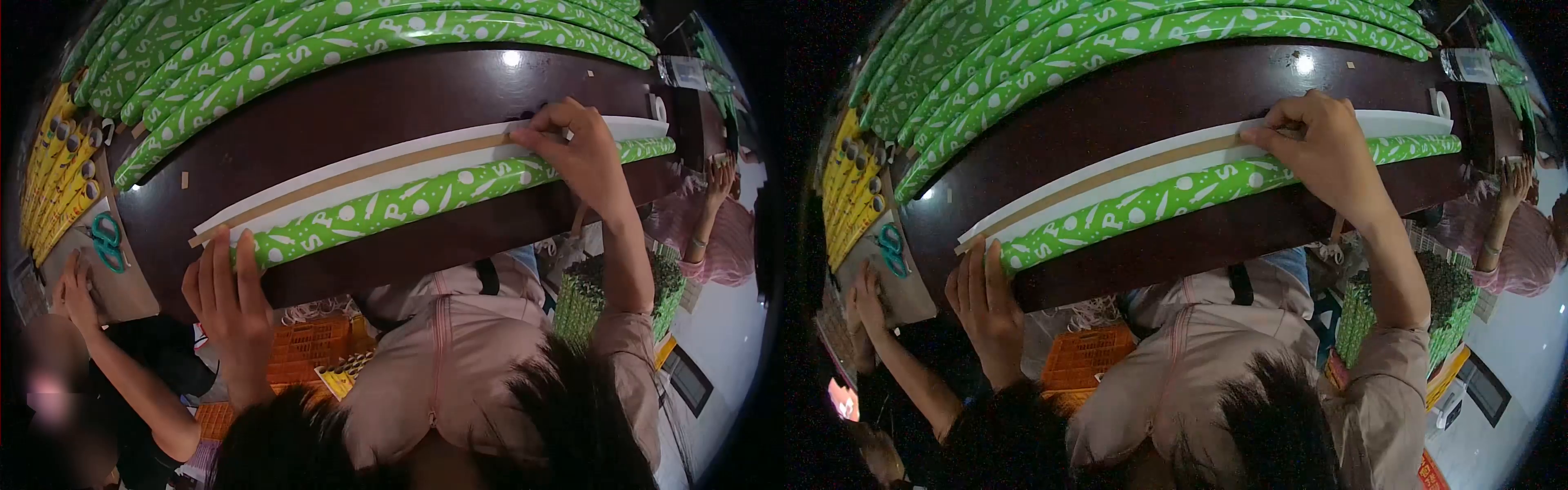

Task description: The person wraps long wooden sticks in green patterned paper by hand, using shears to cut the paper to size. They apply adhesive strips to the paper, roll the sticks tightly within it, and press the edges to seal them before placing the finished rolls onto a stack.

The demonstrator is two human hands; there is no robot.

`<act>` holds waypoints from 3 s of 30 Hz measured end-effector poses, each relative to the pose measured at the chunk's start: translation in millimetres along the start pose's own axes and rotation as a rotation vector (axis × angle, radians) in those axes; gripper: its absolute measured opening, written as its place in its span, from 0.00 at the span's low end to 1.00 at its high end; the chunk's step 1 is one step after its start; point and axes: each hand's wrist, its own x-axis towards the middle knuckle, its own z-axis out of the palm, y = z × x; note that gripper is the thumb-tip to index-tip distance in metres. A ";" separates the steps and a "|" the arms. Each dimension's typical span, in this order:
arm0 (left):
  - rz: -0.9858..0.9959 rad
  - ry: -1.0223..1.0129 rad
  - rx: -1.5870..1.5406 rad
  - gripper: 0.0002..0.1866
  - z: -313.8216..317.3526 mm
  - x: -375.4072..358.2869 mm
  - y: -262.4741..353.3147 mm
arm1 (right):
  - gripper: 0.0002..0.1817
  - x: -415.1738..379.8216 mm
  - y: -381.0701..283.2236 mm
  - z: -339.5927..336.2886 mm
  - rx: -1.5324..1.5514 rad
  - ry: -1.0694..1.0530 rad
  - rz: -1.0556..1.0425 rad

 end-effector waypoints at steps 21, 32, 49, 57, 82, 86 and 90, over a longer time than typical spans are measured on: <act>-0.053 -0.055 -0.035 0.26 -13.4 11.6 14.2 | 0.15 -2.8 0.0 15.5 -0.207 0.268 -0.085; 0.050 0.070 -0.260 0.35 14.4 53.4 100.1 | 0.13 -5.5 1.8 19.3 -0.136 0.306 -0.101; 0.168 0.023 -0.428 0.27 13.5 98.8 147.3 | 0.14 -3.7 5.6 18.4 -0.084 0.328 -0.132; 0.159 -0.003 -0.431 0.24 20.6 95.2 145.3 | 0.12 -18.9 24.8 -22.8 -0.136 0.242 -0.112; 0.395 0.633 -0.192 0.17 87.8 83.3 99.1 | 0.08 -82.9 252.0 -174.2 0.439 0.228 0.271; 0.448 0.672 -0.198 0.17 136.2 56.0 59.4 | 0.09 -70.6 245.5 -165.7 0.319 0.259 0.319; 0.557 0.689 -0.133 0.21 206.4 17.3 -0.2 | 0.10 -64.3 234.9 -163.1 0.179 0.264 0.501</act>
